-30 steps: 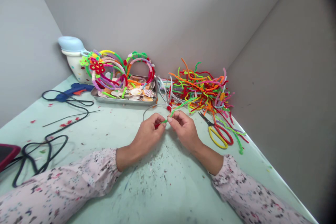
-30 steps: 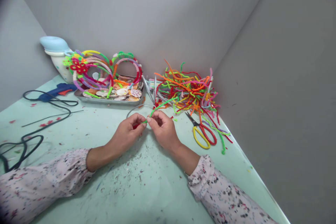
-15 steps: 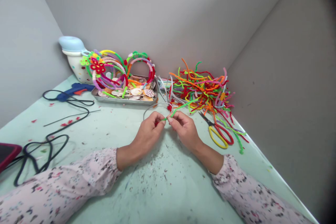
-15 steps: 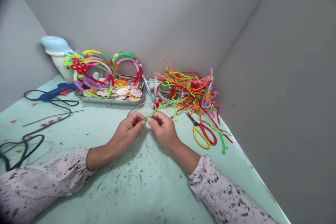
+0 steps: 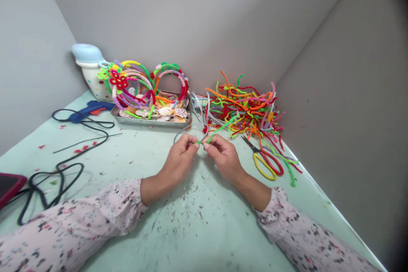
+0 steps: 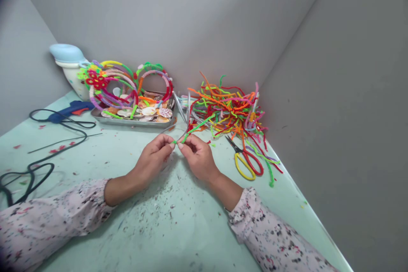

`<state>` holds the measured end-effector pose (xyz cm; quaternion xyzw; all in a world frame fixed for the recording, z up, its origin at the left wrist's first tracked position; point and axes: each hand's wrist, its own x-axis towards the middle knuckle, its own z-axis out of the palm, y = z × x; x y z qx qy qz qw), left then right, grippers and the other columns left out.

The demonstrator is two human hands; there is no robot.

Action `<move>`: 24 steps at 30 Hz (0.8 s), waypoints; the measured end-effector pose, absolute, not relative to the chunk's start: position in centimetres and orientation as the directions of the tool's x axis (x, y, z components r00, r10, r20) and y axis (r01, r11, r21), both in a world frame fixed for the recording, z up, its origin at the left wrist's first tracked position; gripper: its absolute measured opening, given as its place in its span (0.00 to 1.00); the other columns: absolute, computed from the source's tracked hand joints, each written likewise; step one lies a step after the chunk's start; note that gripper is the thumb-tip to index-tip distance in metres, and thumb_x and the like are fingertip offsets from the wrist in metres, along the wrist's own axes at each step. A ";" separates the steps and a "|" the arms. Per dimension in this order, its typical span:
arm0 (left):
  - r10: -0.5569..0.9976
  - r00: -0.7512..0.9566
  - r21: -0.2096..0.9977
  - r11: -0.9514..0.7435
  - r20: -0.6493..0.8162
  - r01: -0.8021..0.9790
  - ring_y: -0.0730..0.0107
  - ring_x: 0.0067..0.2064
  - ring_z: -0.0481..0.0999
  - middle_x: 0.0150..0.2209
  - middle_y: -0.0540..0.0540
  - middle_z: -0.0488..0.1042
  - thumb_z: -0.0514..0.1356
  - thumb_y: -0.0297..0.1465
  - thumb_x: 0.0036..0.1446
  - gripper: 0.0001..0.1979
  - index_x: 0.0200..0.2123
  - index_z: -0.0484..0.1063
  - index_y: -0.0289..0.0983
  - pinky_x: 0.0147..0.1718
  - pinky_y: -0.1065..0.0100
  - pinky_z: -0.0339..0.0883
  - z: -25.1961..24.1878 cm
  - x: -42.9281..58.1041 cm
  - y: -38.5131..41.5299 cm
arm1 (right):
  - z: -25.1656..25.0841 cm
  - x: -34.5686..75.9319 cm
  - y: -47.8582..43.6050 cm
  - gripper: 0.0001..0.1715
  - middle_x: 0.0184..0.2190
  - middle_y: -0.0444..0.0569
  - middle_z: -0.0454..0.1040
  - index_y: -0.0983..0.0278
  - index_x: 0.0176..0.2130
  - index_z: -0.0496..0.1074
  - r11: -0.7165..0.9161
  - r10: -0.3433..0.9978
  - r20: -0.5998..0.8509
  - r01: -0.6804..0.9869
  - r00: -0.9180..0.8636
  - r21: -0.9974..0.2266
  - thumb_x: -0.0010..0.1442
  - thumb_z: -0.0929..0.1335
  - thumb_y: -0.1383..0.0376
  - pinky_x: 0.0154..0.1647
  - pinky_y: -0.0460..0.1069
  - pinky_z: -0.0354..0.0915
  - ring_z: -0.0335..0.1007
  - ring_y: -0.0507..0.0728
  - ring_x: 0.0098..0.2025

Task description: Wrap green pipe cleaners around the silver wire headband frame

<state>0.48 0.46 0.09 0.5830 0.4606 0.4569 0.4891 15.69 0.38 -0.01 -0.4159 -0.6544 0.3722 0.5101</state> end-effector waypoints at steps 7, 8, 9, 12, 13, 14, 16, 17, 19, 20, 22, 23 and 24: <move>0.977 0.206 0.997 -0.065 0.057 0.030 0.78 0.19 0.55 0.19 0.57 0.58 0.54 0.36 0.58 0.08 0.31 0.63 0.38 0.20 0.74 0.52 0.5 0.5 0.2 | 0.0 15.7 0.3 0.06 0.27 0.42 0.68 0.63 0.34 0.71 0.402 0.914 0.384 0.167 -0.129 -0.900 0.59 0.66 0.63 0.30 0.46 0.58 0.61 0.51 0.27; 0.977 0.208 0.998 -0.061 0.053 0.029 0.78 0.19 0.55 0.19 0.57 0.58 0.54 0.37 0.59 0.10 0.29 0.62 0.38 0.20 0.74 0.51 0.5 0.5 0.2 | -0.1 15.7 0.2 0.06 0.27 0.43 0.68 0.63 0.34 0.71 0.407 0.912 0.389 0.169 -0.131 -0.898 0.59 0.66 0.63 0.30 0.46 0.59 0.61 0.51 0.28; 0.977 0.208 0.998 -0.056 0.048 0.033 0.78 0.19 0.55 0.18 0.56 0.57 0.53 0.39 0.59 0.12 0.28 0.61 0.38 0.19 0.74 0.51 0.6 0.5 0.2 | -0.2 15.8 0.2 0.06 0.27 0.43 0.68 0.63 0.34 0.71 0.411 0.910 0.392 0.172 -0.134 -0.895 0.59 0.66 0.62 0.30 0.46 0.59 0.61 0.51 0.28; 0.980 0.198 0.998 -0.039 0.027 0.059 0.78 0.18 0.54 0.18 0.56 0.56 0.53 0.41 0.59 0.15 0.25 0.59 0.38 0.19 0.73 0.50 0.5 0.5 0.2 | -0.3 15.7 0.1 0.06 0.28 0.43 0.69 0.63 0.35 0.71 0.414 0.908 0.391 0.183 -0.147 -0.892 0.59 0.66 0.62 0.31 0.46 0.59 0.61 0.51 0.28; 0.981 0.192 0.997 -0.038 0.025 0.067 0.78 0.18 0.54 0.17 0.57 0.56 0.53 0.41 0.59 0.15 0.25 0.59 0.38 0.19 0.73 0.50 0.5 0.5 0.3 | -0.3 15.7 0.1 0.06 0.28 0.43 0.68 0.62 0.35 0.70 0.411 0.909 0.388 0.179 -0.153 -0.894 0.59 0.66 0.62 0.31 0.46 0.59 0.61 0.51 0.28; 0.982 0.188 0.996 -0.041 0.026 0.073 0.78 0.18 0.54 0.17 0.57 0.56 0.53 0.41 0.59 0.15 0.25 0.59 0.38 0.19 0.73 0.50 0.4 0.5 0.3 | -0.3 15.7 0.1 0.06 0.28 0.43 0.68 0.62 0.36 0.70 0.407 0.910 0.383 0.170 -0.158 -0.897 0.59 0.67 0.62 0.31 0.46 0.59 0.61 0.51 0.28; 0.983 0.180 0.995 -0.054 0.038 0.088 0.77 0.18 0.54 0.17 0.57 0.57 0.53 0.40 0.59 0.15 0.25 0.59 0.38 0.19 0.73 0.51 0.4 0.5 0.4 | -0.3 15.8 0.1 0.08 0.27 0.42 0.67 0.62 0.35 0.69 0.393 0.915 0.369 0.149 -0.163 -0.908 0.59 0.67 0.60 0.29 0.46 0.59 0.61 0.51 0.27; 0.984 0.175 0.993 -0.063 0.045 0.100 0.77 0.18 0.55 0.17 0.57 0.57 0.53 0.40 0.59 0.14 0.25 0.60 0.38 0.20 0.73 0.51 0.4 0.5 0.4 | -0.3 15.8 0.1 0.09 0.26 0.42 0.66 0.62 0.34 0.68 0.382 0.919 0.359 0.145 -0.162 -0.913 0.59 0.66 0.59 0.29 0.46 0.59 0.60 0.51 0.27; 0.985 0.161 0.988 -0.079 0.058 0.130 0.76 0.19 0.56 0.17 0.56 0.58 0.54 0.40 0.59 0.14 0.25 0.60 0.38 0.20 0.72 0.52 0.5 0.5 0.5 | -0.5 15.9 0.2 0.14 0.23 0.41 0.64 0.63 0.30 0.67 0.362 0.928 0.340 0.156 -0.154 -0.919 0.61 0.65 0.56 0.28 0.46 0.58 0.60 0.51 0.25; 0.987 0.151 0.986 -0.084 0.062 0.145 0.76 0.19 0.57 0.17 0.56 0.59 0.54 0.40 0.58 0.14 0.25 0.61 0.38 0.21 0.72 0.52 0.5 0.5 0.5 | -0.6 15.9 0.3 0.17 0.21 0.41 0.63 0.63 0.27 0.66 0.350 0.933 0.327 0.169 -0.150 -0.921 0.61 0.65 0.54 0.27 0.46 0.58 0.60 0.51 0.25; 0.988 0.136 0.981 -0.092 0.069 0.170 0.75 0.20 0.57 0.18 0.56 0.59 0.55 0.40 0.58 0.13 0.25 0.62 0.38 0.21 0.72 0.53 0.4 0.5 0.5 | -0.7 16.0 0.4 0.21 0.20 0.41 0.63 0.63 0.25 0.65 0.323 0.943 0.297 0.197 -0.149 -0.926 0.61 0.64 0.52 0.27 0.46 0.58 0.60 0.51 0.24; 0.989 0.132 0.979 -0.096 0.073 0.177 0.75 0.19 0.57 0.17 0.56 0.59 0.55 0.40 0.58 0.13 0.25 0.62 0.38 0.21 0.72 0.53 0.4 0.6 0.6 | -0.8 16.0 0.4 0.21 0.19 0.41 0.64 0.63 0.24 0.66 0.310 0.947 0.283 0.206 -0.151 -0.928 0.61 0.64 0.52 0.26 0.46 0.58 0.60 0.51 0.23; 0.989 0.128 0.978 -0.099 0.077 0.182 0.76 0.19 0.57 0.17 0.56 0.59 0.55 0.40 0.58 0.13 0.25 0.63 0.38 0.21 0.72 0.53 0.3 0.6 0.6 | -0.8 15.9 0.4 0.21 0.19 0.41 0.64 0.64 0.24 0.66 0.300 0.950 0.272 0.212 -0.152 -0.930 0.61 0.64 0.52 0.26 0.46 0.58 0.60 0.51 0.23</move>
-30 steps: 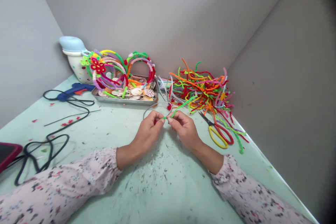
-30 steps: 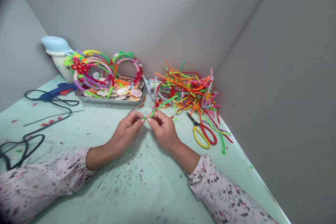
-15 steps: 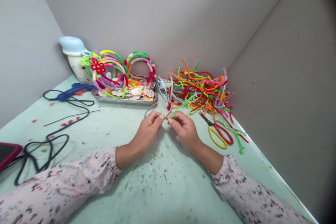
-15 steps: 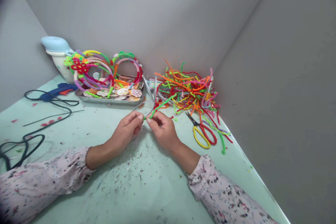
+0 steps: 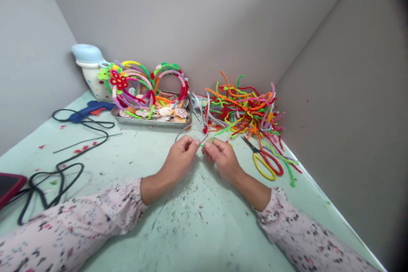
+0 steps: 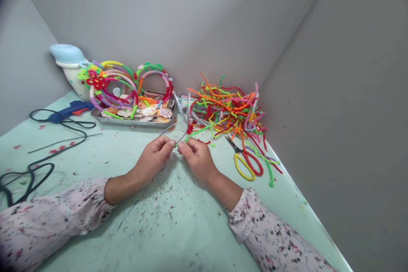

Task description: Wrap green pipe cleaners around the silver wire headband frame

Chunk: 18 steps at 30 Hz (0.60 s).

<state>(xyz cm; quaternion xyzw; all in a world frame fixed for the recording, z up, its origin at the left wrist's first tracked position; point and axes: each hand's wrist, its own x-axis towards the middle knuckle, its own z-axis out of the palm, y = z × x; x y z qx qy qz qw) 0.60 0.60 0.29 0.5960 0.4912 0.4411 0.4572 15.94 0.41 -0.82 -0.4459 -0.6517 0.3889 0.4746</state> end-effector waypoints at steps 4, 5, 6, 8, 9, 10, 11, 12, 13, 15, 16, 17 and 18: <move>0.990 0.121 0.977 -0.097 0.075 0.188 0.76 0.19 0.57 0.16 0.57 0.59 0.55 0.39 0.57 0.13 0.26 0.63 0.38 0.20 0.72 0.52 0.1 0.7 0.7 | -0.6 15.8 0.3 0.19 0.19 0.42 0.64 0.64 0.24 0.67 0.305 0.949 0.276 0.215 -0.153 -0.928 0.60 0.65 0.55 0.25 0.46 0.58 0.60 0.51 0.23; 0.990 0.119 0.978 -0.094 0.072 0.188 0.76 0.19 0.57 0.16 0.57 0.59 0.55 0.39 0.57 0.12 0.26 0.63 0.38 0.20 0.72 0.52 0.1 0.7 0.7 | -0.5 15.8 0.3 0.18 0.19 0.42 0.64 0.64 0.24 0.67 0.312 0.946 0.283 0.213 -0.156 -0.926 0.60 0.65 0.56 0.26 0.46 0.58 0.60 0.51 0.23; 0.991 0.118 0.978 -0.092 0.071 0.187 0.76 0.19 0.57 0.16 0.57 0.59 0.55 0.39 0.57 0.12 0.26 0.63 0.38 0.20 0.72 0.52 0.1 0.7 0.7 | -0.4 15.8 0.3 0.17 0.19 0.42 0.64 0.64 0.24 0.66 0.319 0.944 0.289 0.211 -0.160 -0.924 0.60 0.65 0.57 0.26 0.46 0.58 0.60 0.51 0.23; 0.991 0.113 0.979 -0.092 0.072 0.181 0.76 0.19 0.56 0.16 0.57 0.58 0.55 0.39 0.57 0.12 0.26 0.63 0.38 0.20 0.72 0.51 0.2 0.8 0.7 | -0.2 15.7 0.3 0.16 0.19 0.41 0.64 0.63 0.23 0.66 0.331 0.940 0.301 0.209 -0.164 -0.920 0.60 0.65 0.59 0.26 0.47 0.58 0.60 0.51 0.23; 0.991 0.111 0.980 -0.092 0.073 0.177 0.76 0.19 0.56 0.16 0.57 0.58 0.55 0.39 0.57 0.12 0.26 0.63 0.38 0.20 0.72 0.51 0.2 0.8 0.7 | -0.2 15.7 0.3 0.16 0.19 0.41 0.64 0.63 0.23 0.65 0.336 0.938 0.306 0.210 -0.162 -0.918 0.59 0.65 0.60 0.26 0.47 0.58 0.60 0.51 0.23; 0.991 0.110 0.981 -0.092 0.074 0.173 0.75 0.19 0.56 0.16 0.57 0.58 0.55 0.39 0.57 0.12 0.26 0.63 0.38 0.20 0.72 0.51 0.2 0.8 0.6 | -0.2 15.7 0.3 0.15 0.19 0.41 0.64 0.63 0.23 0.65 0.341 0.937 0.312 0.211 -0.159 -0.916 0.59 0.65 0.60 0.26 0.47 0.58 0.59 0.51 0.23; 0.991 0.110 0.981 -0.092 0.074 0.168 0.75 0.19 0.56 0.16 0.57 0.58 0.55 0.39 0.57 0.12 0.26 0.63 0.38 0.20 0.72 0.51 0.2 0.7 0.6 | -0.2 15.7 0.3 0.15 0.19 0.41 0.64 0.63 0.23 0.65 0.347 0.935 0.319 0.214 -0.156 -0.913 0.59 0.65 0.61 0.27 0.46 0.58 0.59 0.51 0.23; 0.991 0.115 0.982 -0.091 0.073 0.164 0.76 0.19 0.57 0.16 0.57 0.58 0.55 0.39 0.57 0.12 0.26 0.63 0.38 0.20 0.72 0.52 0.2 0.7 0.6 | -0.2 15.7 0.3 0.15 0.19 0.41 0.64 0.63 0.23 0.65 0.353 0.933 0.325 0.217 -0.152 -0.910 0.59 0.65 0.61 0.27 0.46 0.58 0.59 0.51 0.23; 0.990 0.121 0.983 -0.092 0.073 0.159 0.76 0.19 0.57 0.17 0.57 0.58 0.55 0.39 0.57 0.12 0.26 0.63 0.38 0.20 0.72 0.52 0.2 0.7 0.6 | -0.2 15.7 0.3 0.15 0.19 0.41 0.64 0.63 0.23 0.65 0.358 0.932 0.332 0.221 -0.149 -0.907 0.59 0.65 0.61 0.27 0.47 0.58 0.59 0.51 0.23; 0.988 0.133 0.984 -0.096 0.076 0.147 0.76 0.19 0.57 0.17 0.56 0.59 0.55 0.39 0.58 0.12 0.26 0.63 0.38 0.20 0.72 0.53 0.2 0.6 0.5 | -0.3 15.7 0.3 0.14 0.20 0.41 0.64 0.63 0.23 0.66 0.367 0.929 0.340 0.228 -0.147 -0.902 0.59 0.65 0.62 0.28 0.47 0.58 0.60 0.51 0.24; 0.988 0.135 0.985 -0.099 0.079 0.145 0.76 0.19 0.57 0.18 0.56 0.59 0.55 0.39 0.58 0.12 0.26 0.62 0.38 0.21 0.72 0.53 0.2 0.6 0.5 | -0.3 15.7 0.3 0.14 0.20 0.42 0.65 0.63 0.23 0.66 0.368 0.928 0.342 0.232 -0.148 -0.900 0.59 0.65 0.62 0.28 0.47 0.58 0.60 0.51 0.24; 0.987 0.136 0.984 -0.102 0.082 0.146 0.76 0.19 0.57 0.18 0.56 0.59 0.55 0.39 0.58 0.12 0.26 0.62 0.38 0.21 0.72 0.53 0.2 0.5 0.4 | -0.3 15.7 0.3 0.14 0.20 0.42 0.65 0.63 0.23 0.67 0.370 0.928 0.343 0.233 -0.147 -0.899 0.58 0.65 0.62 0.28 0.47 0.58 0.60 0.51 0.25; 0.987 0.134 0.983 -0.103 0.083 0.150 0.76 0.19 0.57 0.18 0.56 0.59 0.55 0.39 0.58 0.12 0.26 0.62 0.38 0.21 0.72 0.53 0.2 0.5 0.4 | -0.3 15.7 0.3 0.13 0.21 0.42 0.65 0.63 0.23 0.67 0.370 0.928 0.344 0.233 -0.145 -0.899 0.58 0.65 0.62 0.28 0.47 0.58 0.60 0.52 0.25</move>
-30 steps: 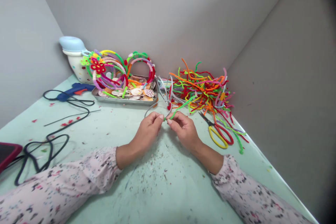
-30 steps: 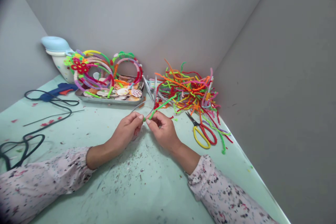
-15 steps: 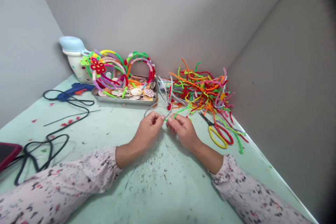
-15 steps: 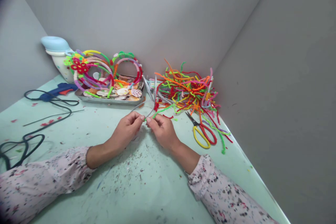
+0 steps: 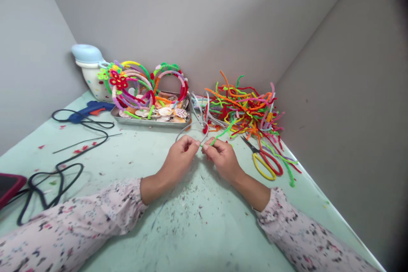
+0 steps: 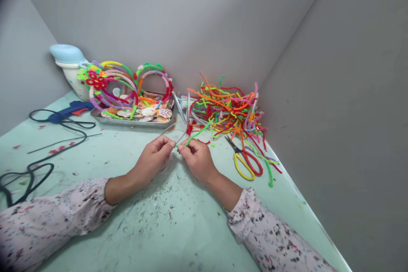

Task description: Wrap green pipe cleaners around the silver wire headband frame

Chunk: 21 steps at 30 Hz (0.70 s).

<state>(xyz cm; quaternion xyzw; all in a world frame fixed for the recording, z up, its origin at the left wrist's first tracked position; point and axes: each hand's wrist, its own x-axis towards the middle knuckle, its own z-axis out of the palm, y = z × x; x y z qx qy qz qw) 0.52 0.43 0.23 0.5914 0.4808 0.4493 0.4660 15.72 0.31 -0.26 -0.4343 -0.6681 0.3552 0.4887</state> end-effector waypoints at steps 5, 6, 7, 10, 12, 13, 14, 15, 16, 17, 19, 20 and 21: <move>0.989 0.119 0.978 -0.105 0.084 0.181 0.76 0.19 0.56 0.17 0.56 0.59 0.55 0.38 0.57 0.11 0.26 0.62 0.38 0.20 0.73 0.52 0.5 0.7 0.5 | -0.1 15.7 0.4 0.13 0.21 0.42 0.65 0.63 0.23 0.67 0.374 0.926 0.350 0.227 -0.138 -0.899 0.57 0.66 0.63 0.28 0.47 0.58 0.60 0.52 0.25; 0.990 0.114 0.978 -0.102 0.081 0.184 0.76 0.19 0.56 0.18 0.57 0.58 0.55 0.38 0.57 0.11 0.26 0.62 0.38 0.20 0.73 0.52 0.5 0.7 0.5 | -0.1 15.6 0.4 0.13 0.21 0.42 0.65 0.63 0.23 0.67 0.373 0.927 0.349 0.227 -0.139 -0.900 0.57 0.66 0.63 0.28 0.47 0.58 0.60 0.52 0.25; 0.991 0.110 0.977 -0.098 0.078 0.188 0.77 0.19 0.56 0.18 0.57 0.58 0.55 0.37 0.57 0.11 0.26 0.62 0.38 0.20 0.73 0.52 0.6 0.7 0.4 | -0.1 15.6 0.4 0.13 0.21 0.42 0.65 0.63 0.23 0.67 0.373 0.927 0.348 0.228 -0.140 -0.900 0.57 0.65 0.63 0.28 0.47 0.58 0.60 0.52 0.25; 0.991 0.100 0.972 -0.108 0.088 0.210 0.76 0.21 0.57 0.20 0.56 0.60 0.55 0.37 0.56 0.11 0.26 0.63 0.38 0.22 0.73 0.53 0.8 0.8 0.4 | -0.1 15.6 0.4 0.12 0.21 0.42 0.66 0.63 0.23 0.68 0.373 0.926 0.348 0.230 -0.143 -0.899 0.57 0.65 0.63 0.28 0.47 0.58 0.60 0.52 0.25; 0.988 0.095 0.963 -0.138 0.119 0.230 0.75 0.24 0.60 0.22 0.55 0.62 0.55 0.37 0.56 0.11 0.26 0.63 0.37 0.24 0.72 0.54 0.9 0.8 0.4 | 0.0 15.6 0.3 0.12 0.21 0.42 0.66 0.63 0.23 0.68 0.373 0.926 0.348 0.226 -0.145 -0.900 0.57 0.65 0.63 0.28 0.47 0.58 0.60 0.51 0.24; 0.987 0.094 0.959 -0.151 0.132 0.239 0.75 0.25 0.61 0.22 0.54 0.63 0.55 0.37 0.56 0.10 0.26 0.63 0.37 0.25 0.72 0.55 0.9 0.8 0.4 | 0.0 15.6 0.3 0.12 0.21 0.42 0.66 0.63 0.24 0.68 0.372 0.927 0.347 0.223 -0.145 -0.901 0.57 0.66 0.63 0.28 0.47 0.58 0.60 0.51 0.24; 0.986 0.093 0.956 -0.159 0.140 0.248 0.74 0.25 0.61 0.23 0.54 0.64 0.55 0.36 0.56 0.10 0.26 0.64 0.37 0.25 0.72 0.55 0.9 0.7 0.4 | 0.0 15.6 0.3 0.12 0.21 0.42 0.66 0.63 0.24 0.69 0.372 0.927 0.346 0.219 -0.147 -0.902 0.57 0.66 0.63 0.28 0.47 0.58 0.60 0.51 0.24; 0.985 0.093 0.953 -0.163 0.144 0.256 0.74 0.26 0.62 0.23 0.54 0.64 0.55 0.36 0.56 0.10 0.26 0.64 0.37 0.26 0.72 0.55 0.9 0.7 0.4 | 0.0 15.6 0.3 0.11 0.21 0.42 0.66 0.63 0.24 0.69 0.372 0.926 0.346 0.214 -0.151 -0.903 0.57 0.66 0.63 0.28 0.47 0.58 0.60 0.51 0.24; 0.985 0.093 0.950 -0.163 0.144 0.264 0.74 0.26 0.62 0.23 0.54 0.64 0.55 0.36 0.56 0.10 0.26 0.64 0.37 0.26 0.72 0.55 0.9 0.7 0.4 | 0.0 15.6 0.3 0.11 0.22 0.42 0.67 0.63 0.25 0.69 0.372 0.926 0.345 0.209 -0.154 -0.904 0.57 0.66 0.63 0.27 0.47 0.58 0.60 0.51 0.24; 0.985 0.091 0.948 -0.163 0.143 0.273 0.74 0.26 0.62 0.24 0.54 0.64 0.55 0.35 0.56 0.10 0.26 0.64 0.37 0.27 0.72 0.55 0.9 0.7 0.5 | 0.0 15.6 0.3 0.11 0.22 0.42 0.67 0.63 0.25 0.69 0.372 0.925 0.345 0.204 -0.157 -0.906 0.57 0.66 0.63 0.27 0.47 0.58 0.60 0.51 0.24; 0.985 0.087 0.944 -0.166 0.147 0.285 0.74 0.27 0.62 0.24 0.54 0.64 0.55 0.35 0.56 0.09 0.26 0.64 0.37 0.27 0.72 0.56 0.8 0.7 0.5 | -0.1 15.6 0.3 0.11 0.22 0.43 0.67 0.64 0.25 0.70 0.372 0.925 0.344 0.200 -0.162 -0.906 0.57 0.66 0.63 0.27 0.46 0.58 0.60 0.51 0.24; 0.985 0.088 0.943 -0.169 0.150 0.287 0.74 0.27 0.63 0.24 0.54 0.64 0.55 0.34 0.56 0.09 0.26 0.63 0.37 0.27 0.72 0.56 0.8 0.7 0.5 | -0.1 15.6 0.3 0.11 0.22 0.43 0.67 0.64 0.25 0.70 0.372 0.925 0.343 0.200 -0.162 -0.906 0.57 0.66 0.63 0.27 0.46 0.58 0.60 0.51 0.24; 0.984 0.088 0.943 -0.172 0.153 0.286 0.74 0.27 0.62 0.24 0.54 0.64 0.55 0.34 0.56 0.09 0.26 0.63 0.37 0.27 0.72 0.56 0.8 0.7 0.5 | -0.2 15.6 0.4 0.11 0.22 0.43 0.67 0.64 0.25 0.70 0.370 0.926 0.342 0.201 -0.161 -0.907 0.57 0.66 0.63 0.27 0.46 0.58 0.61 0.51 0.25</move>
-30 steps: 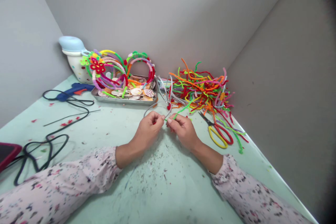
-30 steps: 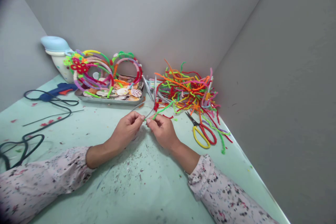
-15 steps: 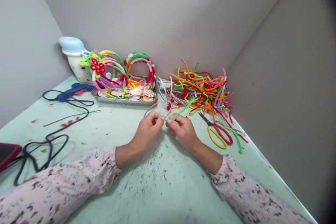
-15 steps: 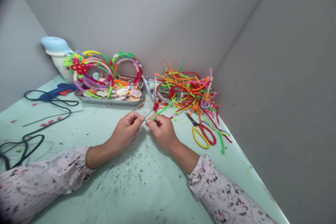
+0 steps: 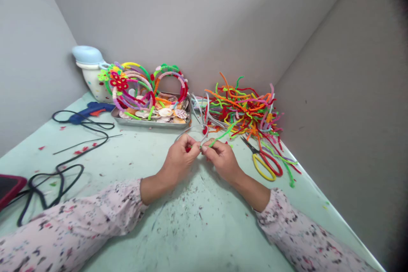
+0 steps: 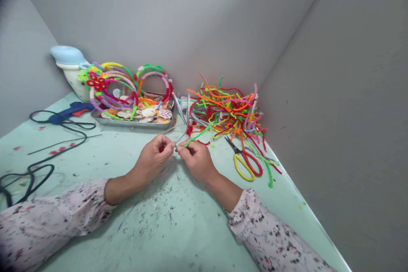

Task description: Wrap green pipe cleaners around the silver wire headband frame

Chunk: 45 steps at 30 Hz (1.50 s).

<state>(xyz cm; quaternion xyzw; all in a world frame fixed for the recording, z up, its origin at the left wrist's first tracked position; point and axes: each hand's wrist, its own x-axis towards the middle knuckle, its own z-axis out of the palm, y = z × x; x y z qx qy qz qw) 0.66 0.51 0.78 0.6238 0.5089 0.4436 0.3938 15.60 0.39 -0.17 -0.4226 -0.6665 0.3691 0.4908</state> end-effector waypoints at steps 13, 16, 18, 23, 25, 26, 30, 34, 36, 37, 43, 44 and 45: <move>0.977 0.108 0.940 -0.205 0.182 0.271 0.75 0.27 0.62 0.24 0.54 0.64 0.55 0.34 0.57 0.09 0.27 0.64 0.37 0.28 0.72 0.57 0.6 0.4 0.6 | -0.7 15.7 0.5 0.10 0.23 0.42 0.66 0.64 0.27 0.71 0.359 0.929 0.332 0.188 -0.161 -0.914 0.59 0.66 0.63 0.27 0.45 0.58 0.59 0.50 0.24; 0.980 0.101 0.935 -0.196 0.174 0.295 0.75 0.26 0.62 0.24 0.54 0.64 0.55 0.35 0.56 0.09 0.27 0.63 0.37 0.27 0.72 0.57 0.5 0.5 0.8 | -0.8 15.7 0.5 0.10 0.24 0.43 0.68 0.64 0.27 0.71 0.369 0.926 0.341 0.199 -0.162 -0.908 0.59 0.66 0.64 0.27 0.45 0.58 0.60 0.50 0.25; 0.980 0.098 0.933 -0.193 0.171 0.305 0.75 0.26 0.62 0.23 0.55 0.64 0.56 0.35 0.55 0.09 0.27 0.63 0.37 0.26 0.72 0.56 0.4 0.5 0.8 | -0.9 15.7 0.6 0.10 0.24 0.43 0.69 0.64 0.27 0.72 0.371 0.925 0.341 0.195 -0.167 -0.908 0.59 0.66 0.64 0.28 0.45 0.58 0.61 0.50 0.25; 0.980 0.086 0.927 -0.200 0.181 0.319 0.76 0.24 0.60 0.23 0.55 0.63 0.56 0.34 0.54 0.08 0.26 0.63 0.37 0.24 0.73 0.54 0.4 0.6 0.7 | -0.8 15.7 0.6 0.10 0.24 0.43 0.69 0.64 0.27 0.72 0.358 0.928 0.329 0.176 -0.174 -0.917 0.58 0.66 0.64 0.28 0.45 0.59 0.61 0.50 0.25; 0.976 0.104 0.927 -0.215 0.192 0.306 0.76 0.25 0.61 0.23 0.55 0.63 0.55 0.34 0.55 0.08 0.27 0.63 0.37 0.25 0.73 0.55 0.5 0.5 0.6 | -0.7 15.7 0.7 0.10 0.23 0.43 0.68 0.64 0.27 0.71 0.352 0.931 0.325 0.177 -0.166 -0.919 0.58 0.66 0.64 0.27 0.45 0.58 0.61 0.50 0.25; 0.972 0.120 0.928 -0.228 0.201 0.295 0.76 0.26 0.61 0.24 0.55 0.63 0.55 0.35 0.56 0.08 0.28 0.63 0.37 0.25 0.73 0.56 0.5 0.5 0.5 | -0.7 15.7 0.7 0.10 0.22 0.43 0.67 0.64 0.26 0.71 0.350 0.932 0.324 0.176 -0.162 -0.920 0.58 0.66 0.64 0.27 0.45 0.58 0.60 0.50 0.24; 0.962 0.151 0.925 -0.261 0.226 0.277 0.76 0.26 0.62 0.24 0.55 0.63 0.55 0.36 0.57 0.09 0.30 0.63 0.37 0.26 0.73 0.57 0.5 0.3 0.3 | -0.5 15.8 0.7 0.12 0.22 0.42 0.66 0.64 0.25 0.70 0.361 0.928 0.335 0.177 -0.163 -0.915 0.58 0.66 0.63 0.27 0.46 0.58 0.60 0.50 0.24; 0.963 0.137 0.906 -0.264 0.231 0.331 0.76 0.24 0.61 0.23 0.55 0.62 0.56 0.34 0.56 0.07 0.28 0.62 0.38 0.25 0.73 0.55 0.3 0.4 0.4 | -0.5 15.7 0.7 0.11 0.22 0.42 0.67 0.64 0.25 0.71 0.357 0.929 0.330 0.177 -0.165 -0.917 0.58 0.66 0.64 0.27 0.46 0.58 0.60 0.50 0.24; 0.962 0.132 0.897 -0.269 0.237 0.351 0.76 0.25 0.61 0.22 0.55 0.62 0.56 0.34 0.55 0.07 0.28 0.62 0.38 0.25 0.72 0.55 0.1 0.4 0.6 | -0.6 15.7 0.8 0.11 0.22 0.42 0.67 0.64 0.25 0.71 0.352 0.932 0.326 0.177 -0.162 -0.919 0.58 0.66 0.64 0.27 0.46 0.58 0.60 0.50 0.24; 0.962 0.130 0.894 -0.271 0.240 0.356 0.75 0.25 0.61 0.22 0.55 0.62 0.56 0.34 0.55 0.07 0.27 0.62 0.38 0.25 0.72 0.54 0.1 0.4 0.7 | -0.6 15.7 0.8 0.11 0.22 0.42 0.67 0.64 0.25 0.71 0.348 0.933 0.322 0.176 -0.160 -0.921 0.57 0.66 0.64 0.27 0.46 0.58 0.60 0.50 0.24; 0.957 0.132 0.894 -0.290 0.260 0.341 0.75 0.25 0.60 0.22 0.55 0.61 0.56 0.33 0.54 0.07 0.27 0.61 0.38 0.25 0.72 0.54 0.0 0.7 1.1 | -0.7 15.7 1.0 0.10 0.20 0.41 0.65 0.64 0.24 0.71 0.301 0.949 0.283 0.137 -0.135 -0.944 0.56 0.66 0.64 0.24 0.46 0.56 0.59 0.50 0.22; 0.956 0.136 0.900 -0.292 0.261 0.324 0.75 0.25 0.60 0.22 0.55 0.61 0.56 0.34 0.54 0.07 0.27 0.62 0.38 0.25 0.72 0.54 0.0 0.7 1.0 | -0.6 15.7 1.0 0.11 0.20 0.41 0.65 0.64 0.24 0.71 0.294 0.952 0.277 0.137 -0.133 -0.946 0.56 0.66 0.64 0.24 0.46 0.56 0.59 0.50 0.22; 0.954 0.144 0.904 -0.296 0.264 0.307 0.75 0.25 0.60 0.22 0.55 0.62 0.56 0.34 0.54 0.07 0.27 0.62 0.38 0.25 0.72 0.55 0.1 0.7 0.9 | -0.6 15.7 1.0 0.11 0.19 0.41 0.65 0.64 0.24 0.71 0.287 0.954 0.270 0.138 -0.131 -0.948 0.56 0.66 0.64 0.24 0.46 0.56 0.59 0.50 0.22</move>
